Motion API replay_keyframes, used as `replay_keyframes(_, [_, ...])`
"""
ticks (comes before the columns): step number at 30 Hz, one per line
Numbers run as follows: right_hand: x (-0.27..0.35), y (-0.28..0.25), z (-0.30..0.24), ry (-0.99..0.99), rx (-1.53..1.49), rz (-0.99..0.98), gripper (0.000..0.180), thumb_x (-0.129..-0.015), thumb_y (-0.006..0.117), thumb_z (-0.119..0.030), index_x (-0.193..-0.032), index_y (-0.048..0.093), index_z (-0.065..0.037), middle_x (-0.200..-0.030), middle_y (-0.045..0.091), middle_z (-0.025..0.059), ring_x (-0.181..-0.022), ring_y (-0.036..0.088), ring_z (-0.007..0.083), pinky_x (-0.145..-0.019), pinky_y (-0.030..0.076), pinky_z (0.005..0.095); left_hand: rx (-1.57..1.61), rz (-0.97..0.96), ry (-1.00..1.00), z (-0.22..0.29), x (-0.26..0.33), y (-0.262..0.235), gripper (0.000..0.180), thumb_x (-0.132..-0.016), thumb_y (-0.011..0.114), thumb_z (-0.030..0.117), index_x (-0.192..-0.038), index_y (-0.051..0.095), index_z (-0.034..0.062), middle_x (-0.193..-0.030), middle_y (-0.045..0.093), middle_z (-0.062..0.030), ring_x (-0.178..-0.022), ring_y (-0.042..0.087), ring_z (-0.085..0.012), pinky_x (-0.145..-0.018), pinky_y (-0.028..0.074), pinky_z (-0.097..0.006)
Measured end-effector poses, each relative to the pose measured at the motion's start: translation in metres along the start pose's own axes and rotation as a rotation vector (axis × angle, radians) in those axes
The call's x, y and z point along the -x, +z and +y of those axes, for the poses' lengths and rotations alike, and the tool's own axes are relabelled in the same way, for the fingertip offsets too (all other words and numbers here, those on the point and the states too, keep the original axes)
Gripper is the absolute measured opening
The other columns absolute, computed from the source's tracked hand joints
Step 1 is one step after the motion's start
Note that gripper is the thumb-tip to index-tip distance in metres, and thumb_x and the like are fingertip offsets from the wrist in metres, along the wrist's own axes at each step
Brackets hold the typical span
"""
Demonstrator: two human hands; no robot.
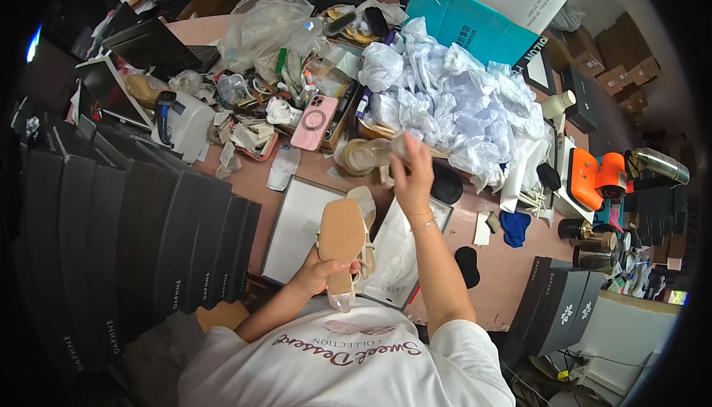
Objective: Clean high-heeled shoes using a brush and cloth before packing them into a shoebox.
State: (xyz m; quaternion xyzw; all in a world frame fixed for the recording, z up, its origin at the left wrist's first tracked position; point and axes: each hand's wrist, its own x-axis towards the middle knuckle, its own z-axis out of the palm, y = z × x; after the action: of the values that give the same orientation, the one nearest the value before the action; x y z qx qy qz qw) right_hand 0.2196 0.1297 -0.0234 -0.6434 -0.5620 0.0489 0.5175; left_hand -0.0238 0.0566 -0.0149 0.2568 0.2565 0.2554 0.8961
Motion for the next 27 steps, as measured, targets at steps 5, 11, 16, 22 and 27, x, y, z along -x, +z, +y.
replay_keyframes(5, [0.051,-0.041,0.022,0.845,-1.037,0.509,0.039,-0.094,0.054,-0.009,-0.132,0.043,-0.009,-0.107,0.059,0.0069,-0.094,0.062,0.0176,-0.081,0.056,0.0359,-0.015,0.016,-0.063,-0.01,0.012,0.016,0.041,-0.078,0.068,0.011,-0.115,0.053,0.0047,-0.097,0.06,-0.0066,-0.087,0.062,-0.0176,-0.078,0.053,-0.032])
replay_keyframes(11, [0.097,-0.029,0.044,1.095,-1.429,0.615,0.02,-0.094,0.056,-0.014,-0.112,0.053,-0.006,-0.109,0.061,0.0069,-0.103,0.059,0.0201,-0.093,0.051,0.0412,-0.069,0.037,-0.044,-0.02,0.016,0.022,0.041,-0.076,0.068,0.012,-0.112,0.054,0.0032,-0.096,0.06,-0.0073,-0.084,0.063,-0.0179,-0.075,0.053,-0.032])
replay_keyframes(16, [0.081,-0.025,0.027,1.193,-1.529,0.681,0.022,-0.093,0.058,-0.017,-0.11,0.055,-0.002,-0.115,0.06,0.0094,-0.107,0.058,0.0215,-0.097,0.049,0.0406,-0.057,0.071,-0.028,-0.02,0.018,0.024,0.037,-0.076,0.068,0.011,-0.11,0.054,0.0033,-0.094,0.06,-0.0066,-0.084,0.063,-0.0176,-0.075,0.053,-0.032])
replay_keyframes(22, [0.065,-0.016,0.028,1.18,-1.543,0.621,0.022,-0.094,0.057,-0.017,-0.111,0.055,-0.004,-0.115,0.059,0.0093,-0.108,0.058,0.0207,-0.096,0.05,0.0396,-0.046,0.068,-0.047,-0.019,0.01,0.02,0.042,-0.077,0.069,0.014,-0.114,0.053,0.0034,-0.097,0.06,-0.008,-0.084,0.063,-0.0181,-0.075,0.053,-0.032])
replay_keyframes(27, [0.035,-0.012,0.01,0.872,-1.13,0.43,0.032,-0.095,0.056,-0.015,-0.125,0.049,-0.006,-0.114,0.059,0.0076,-0.103,0.059,0.018,-0.083,0.056,0.0328,0.0,0.052,-0.055,-0.02,0.005,0.012,0.042,-0.079,0.067,0.015,-0.116,0.052,0.0033,-0.099,0.059,-0.0082,-0.086,0.062,-0.0176,-0.076,0.053,-0.032])
